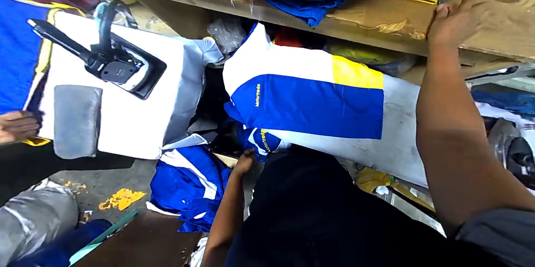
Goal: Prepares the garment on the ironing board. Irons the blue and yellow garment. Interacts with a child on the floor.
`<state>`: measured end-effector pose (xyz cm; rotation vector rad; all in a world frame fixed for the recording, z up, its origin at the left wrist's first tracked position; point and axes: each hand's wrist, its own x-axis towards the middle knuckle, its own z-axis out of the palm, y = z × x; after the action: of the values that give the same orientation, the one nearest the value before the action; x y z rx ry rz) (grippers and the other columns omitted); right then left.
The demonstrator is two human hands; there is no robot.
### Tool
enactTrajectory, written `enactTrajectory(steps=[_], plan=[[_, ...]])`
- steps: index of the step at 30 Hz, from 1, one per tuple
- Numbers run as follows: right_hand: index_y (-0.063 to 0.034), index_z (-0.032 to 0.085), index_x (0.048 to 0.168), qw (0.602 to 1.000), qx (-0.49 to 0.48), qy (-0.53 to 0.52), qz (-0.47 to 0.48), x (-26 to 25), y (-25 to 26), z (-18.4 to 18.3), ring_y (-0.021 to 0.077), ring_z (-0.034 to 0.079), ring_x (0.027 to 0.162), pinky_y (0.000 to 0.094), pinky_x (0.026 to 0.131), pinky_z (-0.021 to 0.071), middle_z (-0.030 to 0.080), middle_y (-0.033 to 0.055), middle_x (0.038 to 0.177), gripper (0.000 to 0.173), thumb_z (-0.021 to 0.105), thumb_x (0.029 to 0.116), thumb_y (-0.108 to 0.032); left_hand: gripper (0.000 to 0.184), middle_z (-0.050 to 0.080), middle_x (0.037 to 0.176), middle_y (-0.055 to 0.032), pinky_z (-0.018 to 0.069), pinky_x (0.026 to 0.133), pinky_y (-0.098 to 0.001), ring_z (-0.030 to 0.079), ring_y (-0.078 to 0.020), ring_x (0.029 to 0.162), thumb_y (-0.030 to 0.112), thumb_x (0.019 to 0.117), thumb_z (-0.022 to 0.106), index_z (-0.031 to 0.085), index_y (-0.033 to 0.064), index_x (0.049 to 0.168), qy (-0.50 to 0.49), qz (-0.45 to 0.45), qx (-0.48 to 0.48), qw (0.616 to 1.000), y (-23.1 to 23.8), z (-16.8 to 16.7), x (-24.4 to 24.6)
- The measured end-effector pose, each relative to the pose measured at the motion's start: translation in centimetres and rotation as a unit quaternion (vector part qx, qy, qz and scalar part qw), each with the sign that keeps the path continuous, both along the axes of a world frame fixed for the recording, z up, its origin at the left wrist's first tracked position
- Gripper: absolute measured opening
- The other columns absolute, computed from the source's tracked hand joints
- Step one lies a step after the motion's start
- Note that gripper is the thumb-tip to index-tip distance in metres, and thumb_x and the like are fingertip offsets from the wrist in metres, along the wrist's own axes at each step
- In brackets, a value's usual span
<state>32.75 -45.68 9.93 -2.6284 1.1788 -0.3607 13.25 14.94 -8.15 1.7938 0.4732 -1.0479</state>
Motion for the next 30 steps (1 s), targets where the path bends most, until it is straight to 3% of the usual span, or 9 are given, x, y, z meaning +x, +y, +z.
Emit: enactTrajectory(steps=[3,5,8,12,14,23,25,27,30], plan=[[0.0054,0.048,0.148,0.994,-0.015,-0.079,0.068,-3.5,4.3,0.1,0.0477,0.04,0.143,0.0524,0.122,0.0288,0.046,0.0346,0.149,0.06,0.044,0.1078,-0.039,0.048,0.048,0.15,-0.0148,0.0475,0.101,-0.0386,0.053,-0.0205,0.128,0.019,0.1068,0.032,0.038,0.0001,0.151,-0.008,0.197,-0.166,0.966,-1.7,1.6,3.6],[0.0103,0.048,0.145,0.99,0.029,-0.089,0.106,-7.2,6.8,-2.7,0.0523,0.041,0.141,0.0576,0.121,0.029,0.047,0.0385,0.146,0.058,0.041,0.1094,-0.035,0.06,0.057,0.134,-0.0126,0.0501,0.096,-0.0382,0.059,-0.0189,0.117,0.042,0.1106,0.012,0.041,-0.0007,0.143,-0.012,0.295,-0.242,0.924,-3.2,2.2,5.4],[0.0041,0.046,0.151,0.988,0.085,-0.002,0.129,-11.8,9.0,-9.1,0.0572,0.04,0.14,0.0713,0.113,0.0317,0.044,0.0386,0.149,0.058,0.043,0.1088,-0.035,0.067,0.062,0.121,-0.0092,0.0548,0.087,-0.042,0.064,-0.0204,0.105,0.062,0.1068,0.015,0.04,0.0114,0.144,-0.047,0.424,-0.297,0.854,-5.1,2.6,7.6],[-0.0065,0.039,0.159,0.979,0.067,0.078,0.176,-14.2,10.6,-14.2,0.0489,0.021,0.155,0.0725,0.117,0.0189,0.026,0.0264,0.167,0.065,0.038,0.1091,-0.048,0.034,0.061,0.117,-0.0062,0.0533,0.092,-0.042,0.062,-0.0178,0.106,0.037,0.112,0.033,0.046,0.0122,0.132,-0.127,0.56,-0.252,0.779,-4.5,3.1,11.0],[-0.0067,0.036,0.161,0.98,0.061,0.082,0.168,-14.5,11.2,-14.6,0.044,0.017,0.158,0.0703,0.121,0.0138,0.023,0.0226,0.17,0.068,0.035,0.109,-0.05,0.036,0.057,0.129,-0.0111,0.0523,0.098,-0.0444,0.059,-0.0211,0.115,0.026,0.1104,0.041,0.042,0.0084,0.142,-0.142,0.596,-0.224,0.758,-2.6,3.7,12.2],[0.0008,0.024,0.162,0.98,0.1,0.104,0.136,-15.0,21.7,-15.0,0.038,0.012,0.16,0.0655,0.124,0.0106,0.017,0.0212,0.172,0.079,0.039,0.1074,-0.053,0.042,0.054,0.136,-0.0134,0.0529,0.098,-0.0444,0.058,-0.0231,0.12,0.025,0.1076,0.049,0.041,0.0079,0.145,-0.216,0.624,-0.148,0.736,6.1,7.0,18.7],[0.0011,0.021,0.163,0.976,0.107,0.125,0.142,-15.2,22.9,-14.7,0.0382,0.01,0.16,0.0655,0.124,0.0099,0.015,0.0208,0.172,0.08,0.04,0.1072,-0.054,0.039,0.057,0.127,-0.011,0.054,0.093,-0.0411,0.06,-0.0198,0.111,0.027,0.1079,0.048,0.043,0.008,0.142,-0.203,0.589,-0.116,0.774,6.8,6.5,18.8],[-0.0008,0.027,0.162,0.972,0.124,0.13,0.148,-15.4,22.6,-13.8,0.038,0.013,0.16,0.0664,0.123,0.0107,0.018,0.0187,0.172,0.076,0.04,0.108,-0.052,0.026,0.056,0.099,-0.0038,0.0515,0.073,-0.0327,0.057,-0.0126,0.082,0.029,0.1056,0.049,0.049,0.0105,0.123,-0.206,0.513,0.011,0.833,5.1,6.2,18.4],[0.001,0.05,0.149,0.976,0.161,0.05,0.138,-14.7,19.7,-12.1,0.0456,0.03,0.152,0.0701,0.117,0.0212,0.038,0.0254,0.161,0.059,0.045,0.1089,-0.041,0.065,0.042,0.152,-0.0298,0.0394,0.115,-0.0464,0.045,-0.0359,0.139,0.014,0.1016,0.058,0.027,-0.0091,0.154,-0.333,0.273,0.14,0.892,0.6,7.0,13.8]])
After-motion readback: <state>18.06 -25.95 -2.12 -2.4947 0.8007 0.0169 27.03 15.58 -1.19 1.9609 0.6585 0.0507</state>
